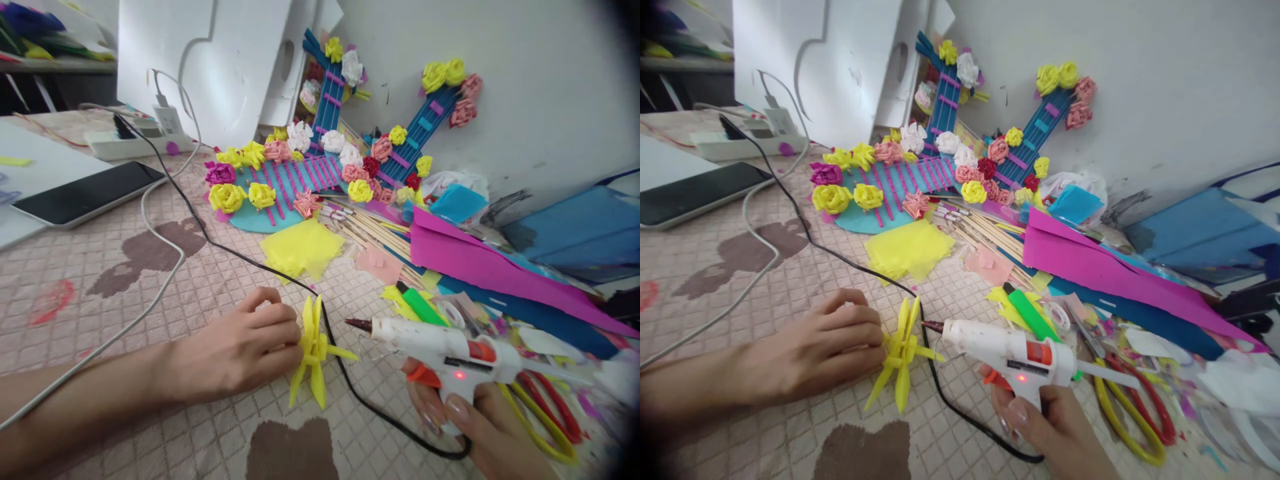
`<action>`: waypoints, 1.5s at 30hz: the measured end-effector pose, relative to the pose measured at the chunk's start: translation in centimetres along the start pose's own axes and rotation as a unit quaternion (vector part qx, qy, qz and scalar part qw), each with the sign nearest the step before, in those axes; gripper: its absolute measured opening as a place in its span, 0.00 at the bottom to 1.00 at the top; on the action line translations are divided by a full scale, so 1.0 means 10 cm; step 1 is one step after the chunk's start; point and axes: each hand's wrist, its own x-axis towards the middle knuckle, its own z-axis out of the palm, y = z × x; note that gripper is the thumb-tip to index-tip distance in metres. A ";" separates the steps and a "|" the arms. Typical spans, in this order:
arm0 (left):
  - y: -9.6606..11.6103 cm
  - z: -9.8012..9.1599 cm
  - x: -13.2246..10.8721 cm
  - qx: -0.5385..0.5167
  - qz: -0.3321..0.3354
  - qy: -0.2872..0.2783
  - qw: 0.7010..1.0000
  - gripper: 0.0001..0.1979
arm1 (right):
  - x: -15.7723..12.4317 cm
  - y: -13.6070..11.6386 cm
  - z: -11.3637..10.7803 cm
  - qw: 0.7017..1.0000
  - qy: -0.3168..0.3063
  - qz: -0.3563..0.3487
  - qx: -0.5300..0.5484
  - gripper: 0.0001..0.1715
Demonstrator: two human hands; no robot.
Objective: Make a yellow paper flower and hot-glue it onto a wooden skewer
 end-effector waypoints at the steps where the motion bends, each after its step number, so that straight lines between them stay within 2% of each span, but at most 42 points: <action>1: 0.00 -0.01 0.00 0.012 0.011 0.009 1.000 0.18 | 0.01 0.00 -0.01 1.000 -0.009 0.000 -0.002 0.25; 5: -0.01 -0.03 -0.01 0.047 0.046 0.027 0.997 0.15 | 0.02 -0.02 0.03 1.000 -0.004 -0.002 0.001 0.26; 10: -0.03 -0.04 0.00 0.039 0.028 0.012 0.999 0.17 | 0.02 0.01 0.01 0.998 0.016 -0.022 -0.063 0.22; 15: -0.03 -0.04 0.01 0.027 0.015 0.007 1.000 0.17 | 0.02 0.01 -0.05 0.990 -0.003 -0.058 -0.128 0.18; 24: -0.05 -0.04 0.00 0.040 0.015 0.014 0.999 0.15 | -0.02 -0.10 0.00 0.954 0.015 -0.133 -0.270 0.08; 30: -0.03 -0.05 0.00 0.055 0.015 0.011 0.998 0.15 | -0.04 -0.16 0.05 0.931 0.024 -0.153 -0.330 0.09; 36: -0.03 -0.03 -0.01 0.074 0.026 0.019 0.997 0.14 | -0.04 -0.27 0.16 0.927 -0.034 -0.171 -0.332 0.07; 41: -0.03 -0.02 -0.01 0.074 0.036 0.033 0.996 0.13 | -0.04 -0.25 0.15 0.923 -0.042 -0.171 -0.342 0.10; 45: -0.03 -0.02 -0.01 0.074 0.037 0.033 0.996 0.14 | -0.02 -0.23 0.13 0.918 -0.054 -0.177 -0.351 0.16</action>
